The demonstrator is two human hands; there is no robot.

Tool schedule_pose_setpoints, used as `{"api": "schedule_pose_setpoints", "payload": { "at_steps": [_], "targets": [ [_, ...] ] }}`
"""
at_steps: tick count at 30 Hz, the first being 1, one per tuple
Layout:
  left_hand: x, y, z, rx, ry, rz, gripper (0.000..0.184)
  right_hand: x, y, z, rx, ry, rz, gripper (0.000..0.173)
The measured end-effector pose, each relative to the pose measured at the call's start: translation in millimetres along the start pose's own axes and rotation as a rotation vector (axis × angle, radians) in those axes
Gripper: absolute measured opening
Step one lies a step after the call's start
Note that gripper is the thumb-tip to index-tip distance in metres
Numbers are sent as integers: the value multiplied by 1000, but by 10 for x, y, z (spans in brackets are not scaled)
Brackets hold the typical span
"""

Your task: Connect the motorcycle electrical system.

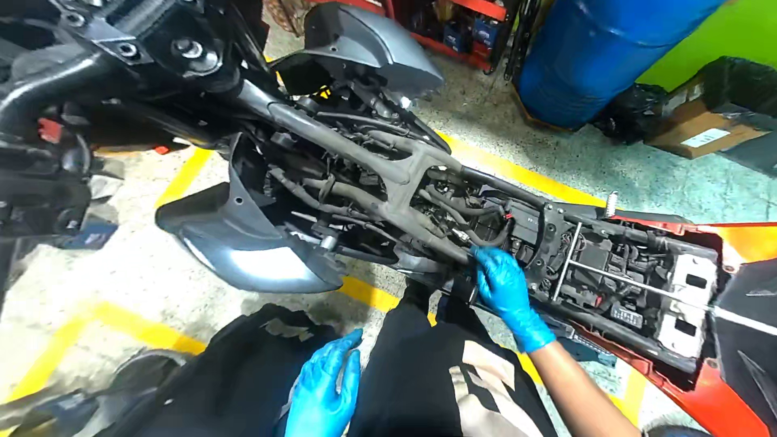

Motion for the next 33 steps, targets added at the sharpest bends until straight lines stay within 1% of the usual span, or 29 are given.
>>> {"api": "schedule_pose_setpoints", "payload": {
  "at_steps": [2, 3, 5, 7, 9, 10, 11, 12, 14, 15, 16, 17, 18, 19, 21, 23, 25, 28, 33],
  "targets": [
    [-80, -12, 16, 15, 46, -26, 33, 223, -111, 42, -69, -30, -78, 43],
    [-114, -19, 42, 25, 82, -74, 33, 292, -174, 37, -117, -58, -126, 46],
    [-142, -70, 67, 57, 91, -146, 31, 382, -255, 2, -197, -103, -159, 50],
    [-99, -163, 82, 78, 32, -179, 30, 458, -261, -42, -239, -156, -191, 54],
    [44, -307, 71, 126, -118, -181, 32, 485, -253, -74, -248, -189, -229, 55],
    [198, -411, 71, 157, -204, -189, 37, 496, -253, -72, -252, -186, -226, 53],
    [405, -526, 111, 176, -271, -236, 45, 499, -256, -69, -254, -169, -205, 49],
    [646, -662, 197, 188, -326, -305, 57, 487, -270, -65, -261, -135, -157, 45],
    [1159, -1014, 406, 212, -408, -477, 81, 504, -286, -52, -258, -95, -147, 40],
    [1388, -1210, 483, 235, -447, -572, 89, 508, -286, -51, -251, -84, -142, 36],
    [1586, -1398, 525, 251, -505, -645, 94, 508, -274, -56, -237, -88, -143, 29],
    [1767, -1561, 535, 245, -584, -667, 95, 523, -251, -61, -209, -117, -176, 23],
    [1936, -1679, 527, 207, -670, -633, 91, 547, -225, -62, -175, -148, -181, 23],
    [2096, -1754, 528, 189, -712, -613, 92, 564, -226, -52, -169, -161, -165, 24],
    [2356, -1839, 528, 233, -720, -644, 108, 587, -240, -35, -163, -145, -61, 26],
    [2422, -1863, 481, 297, -735, -664, 115, 570, -262, -47, -170, -124, 0, 26],
    [2421, -1868, 465, 311, -770, -648, 110, 571, -291, -44, -191, -98, 68, 26],
    [2370, -1880, 414, 304, -865, -552, 99, 536, -331, -46, -204, -71, 170, 30],
    [2335, -1875, 354, 198, -937, -465, 86, 465, -375, -59, -206, -38, 198, 30]
  ]
}}
Point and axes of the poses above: each hand's wrist, its own x-axis towards the middle knuckle, its own y-axis out of the back of the hand, z = x × y, the point moved 2 cm from there along x, towards the middle knuckle, and after that the axes turned 13 degrees about -x, right-handed, at the moved point
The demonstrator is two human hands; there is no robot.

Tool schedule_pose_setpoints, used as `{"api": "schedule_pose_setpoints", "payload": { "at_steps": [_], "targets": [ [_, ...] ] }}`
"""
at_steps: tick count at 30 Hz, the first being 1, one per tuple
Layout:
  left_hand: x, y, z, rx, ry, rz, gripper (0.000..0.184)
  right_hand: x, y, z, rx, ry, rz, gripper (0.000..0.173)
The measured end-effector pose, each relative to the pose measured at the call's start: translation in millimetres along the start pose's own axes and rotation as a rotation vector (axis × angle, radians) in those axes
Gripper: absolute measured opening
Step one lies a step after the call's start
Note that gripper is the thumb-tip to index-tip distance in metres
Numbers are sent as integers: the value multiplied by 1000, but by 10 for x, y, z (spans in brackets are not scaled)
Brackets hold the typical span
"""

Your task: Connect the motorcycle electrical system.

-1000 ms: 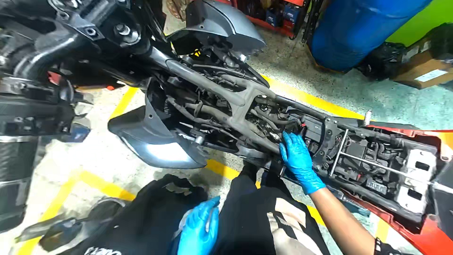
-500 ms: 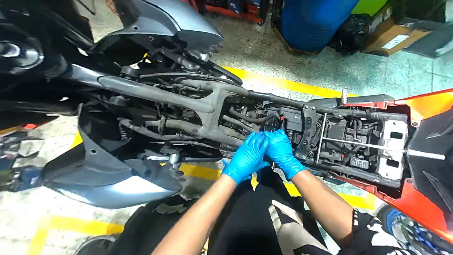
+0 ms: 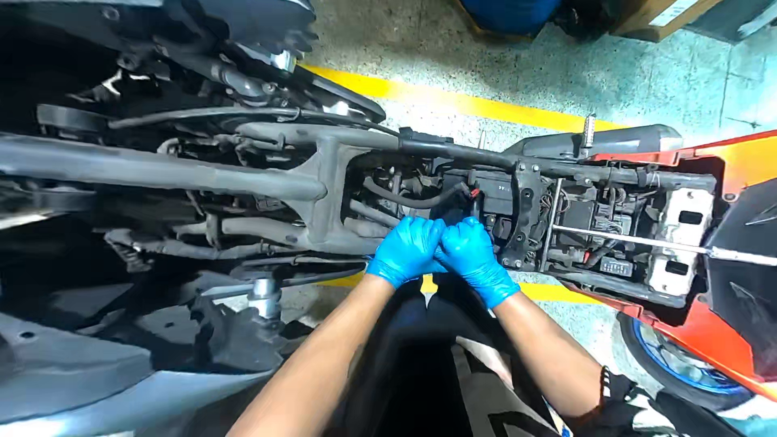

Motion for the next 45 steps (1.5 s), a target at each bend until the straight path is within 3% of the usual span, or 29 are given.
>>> {"api": "schedule_pose_setpoints", "payload": {
  "at_steps": [9, 15, 19, 23, 26, 30, 32, 34, 36, 38, 40, 42, 45],
  "targets": [
    [-41, -17, -16, 17, -49, 22, 63, -15, 53, -56, -16, 14, 11, 33],
    [-30, -27, -33, 22, -63, 81, 71, -1, 20, -9, -3, 30, -25, 32],
    [55, -2, -61, -11, -58, 1, 91, 85, 89, 236, 164, 72, -316, 32],
    [192, -18, -31, -43, 33, -108, 105, 257, 72, 370, -3, 140, -520, 43],
    [226, -44, -31, -45, 68, -108, 108, 361, 42, 362, -42, 278, -445, 46],
    [284, 8, 0, -193, 354, -286, 106, 591, 92, 224, -39, 244, -934, 44],
    [338, 54, 2, -264, 489, -371, 102, 669, 135, 165, -55, 197, -1047, 39],
    [317, 71, 8, -280, 485, -337, 92, 710, 225, 114, -65, 162, -1078, 35],
    [108, 50, 56, -214, 216, -143, 65, 501, 417, -76, -43, 22, -993, 34],
    [-65, -18, 64, -115, -179, 93, 31, 96, 531, -318, -60, -203, -748, 36],
    [-138, -15, 49, -111, -245, 105, 41, -46, 480, -370, -93, -145, -559, 38],
    [-77, 13, 25, -154, -151, 96, 63, 95, 439, -213, -119, 36, -461, 39],
    [-11, -33, 43, -190, -29, 133, 71, 290, 536, -69, -128, 165, -494, 36]
  ]
}}
Point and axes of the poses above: each hand's wrist, its own x-axis towards the middle knuckle, its own y-axis out of the back of the hand, z = x × y, the point moved 2 cm from there along x, towards the middle knuckle, and after that the axes turned 13 degrees about -x, right-handed, at the moved point
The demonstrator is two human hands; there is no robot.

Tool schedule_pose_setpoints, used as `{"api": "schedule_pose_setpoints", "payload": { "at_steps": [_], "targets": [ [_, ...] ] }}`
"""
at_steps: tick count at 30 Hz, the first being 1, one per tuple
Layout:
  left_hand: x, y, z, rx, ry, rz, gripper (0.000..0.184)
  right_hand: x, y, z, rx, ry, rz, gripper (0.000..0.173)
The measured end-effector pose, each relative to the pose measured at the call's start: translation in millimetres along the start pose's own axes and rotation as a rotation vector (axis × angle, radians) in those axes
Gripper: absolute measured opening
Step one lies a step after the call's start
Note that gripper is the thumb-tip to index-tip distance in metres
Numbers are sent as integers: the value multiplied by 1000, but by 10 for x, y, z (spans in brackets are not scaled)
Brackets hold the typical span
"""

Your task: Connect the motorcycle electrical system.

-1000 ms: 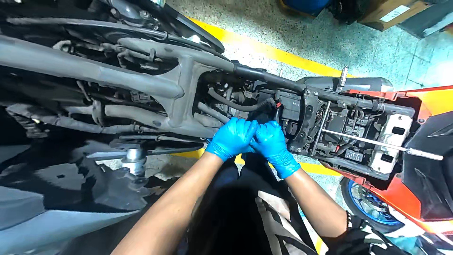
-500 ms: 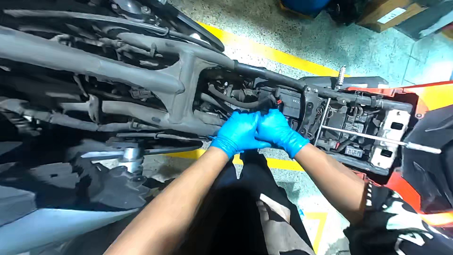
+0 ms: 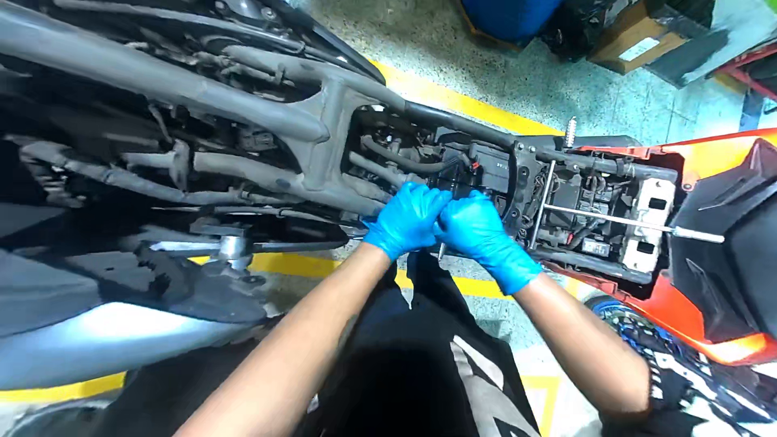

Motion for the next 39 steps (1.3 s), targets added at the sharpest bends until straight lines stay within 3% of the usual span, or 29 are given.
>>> {"api": "schedule_pose_setpoints", "payload": {
  "at_steps": [3, 5, 7, 10, 12, 15, 19, 25, 29, 32, 35, 37, 39],
  "targets": [
    [34, 79, 59, -15, 27, 49, 66, 15, 239, 35, -53, 51, -55, 34],
    [-2, 215, 216, -65, 55, 212, 50, -95, 483, 54, -22, 51, 92, 34],
    [-57, 456, 403, -198, 166, 510, 37, -245, 769, 28, 105, -37, 364, 40],
    [-191, 989, 640, -617, 512, 1092, 23, -373, 857, -134, 333, -251, 623, 49],
    [-353, 1366, 647, -801, 843, 1414, 26, -181, 797, -343, 385, -261, 554, 50],
    [-641, 1626, 472, -1191, 1241, 1689, 31, 298, 732, -797, 417, 13, 359, 46],
    [-699, 1639, 427, -1233, 1403, 1709, 28, 842, 608, -1246, 450, 334, 348, 37],
    [-641, 1604, 513, -1259, 1462, 1665, 25, 832, 317, -1274, 587, 215, 455, 30],
    [-702, 1650, 583, -1221, 1369, 1578, 31, 922, 342, -1267, 563, 287, 467, 24],
    [-711, 1780, 624, -1154, 1232, 1512, 45, 1122, 592, -1261, 397, 306, 347, 22],
    [-742, 1736, 711, -1162, 1222, 1480, 65, 1299, 715, -1266, 263, 396, 155, 24],
    [-861, 1589, 855, -1164, 1181, 1398, 63, 1443, 798, -1278, 231, 453, -50, 29],
    [-1043, 1362, 1061, -1206, 1116, 1177, 57, 1603, 878, -1274, 275, 424, -205, 31]
  ]
}}
Point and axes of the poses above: each hand's wrist, its own x-axis towards the middle knuckle, its own y-axis out of the back of the hand, z = x × y, the point moved 2 cm from there along x, towards the middle knuckle, and after that the axes turned 13 degrees about -x, right-handed, at the moved point
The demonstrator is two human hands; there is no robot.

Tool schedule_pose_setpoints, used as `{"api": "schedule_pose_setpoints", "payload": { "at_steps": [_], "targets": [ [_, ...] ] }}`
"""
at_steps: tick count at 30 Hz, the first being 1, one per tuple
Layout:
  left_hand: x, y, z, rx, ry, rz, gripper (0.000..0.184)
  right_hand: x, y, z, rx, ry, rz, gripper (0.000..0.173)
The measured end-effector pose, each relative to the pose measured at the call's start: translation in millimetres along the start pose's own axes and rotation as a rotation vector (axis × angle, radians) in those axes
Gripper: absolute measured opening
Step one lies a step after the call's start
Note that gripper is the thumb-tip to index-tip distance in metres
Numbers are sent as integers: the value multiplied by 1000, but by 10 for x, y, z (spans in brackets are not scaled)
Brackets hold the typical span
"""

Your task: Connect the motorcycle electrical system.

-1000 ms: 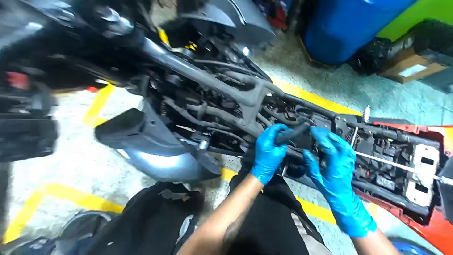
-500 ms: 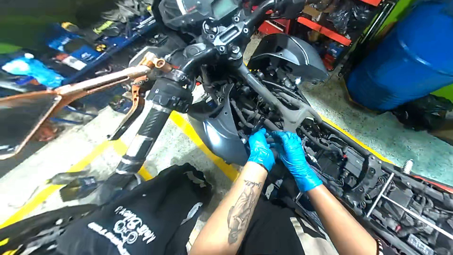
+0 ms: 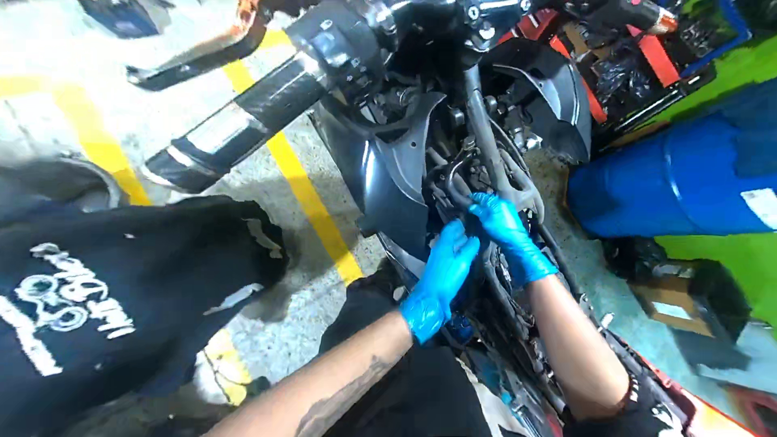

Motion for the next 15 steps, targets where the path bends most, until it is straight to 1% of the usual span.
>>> {"api": "schedule_pose_setpoints", "payload": {
  "at_steps": [2, 4, 6, 10, 13, 15],
  "targets": [
    [-231, 212, -213, 44, 98, -165, 51, 97, 63, 16, 53, -102, -82, 33],
    [-353, 467, -390, 68, 201, -228, 47, 179, 54, 36, 52, -162, -85, 34],
    [-364, 739, -516, 95, 240, -188, 44, 215, 24, 38, 62, -206, -57, 34],
    [-310, 1148, -646, 163, 139, -57, 38, 185, -56, -96, 93, -344, 77, 31],
    [-306, 1221, -694, 194, 120, -57, 38, 101, -102, -218, -50, -368, 222, 31],
    [-309, 1211, -709, 219, 126, -81, 38, 96, -93, -246, -104, -404, 261, 32]
  ]
}}
Point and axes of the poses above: each hand's wrist, its own x-axis towards the middle knuckle, its own y-axis out of the back of the hand, z = x × y, the point moved 2 cm from there along x, towards the middle knuckle, and after that the axes turned 13 degrees about -x, right-handed, at the moved point
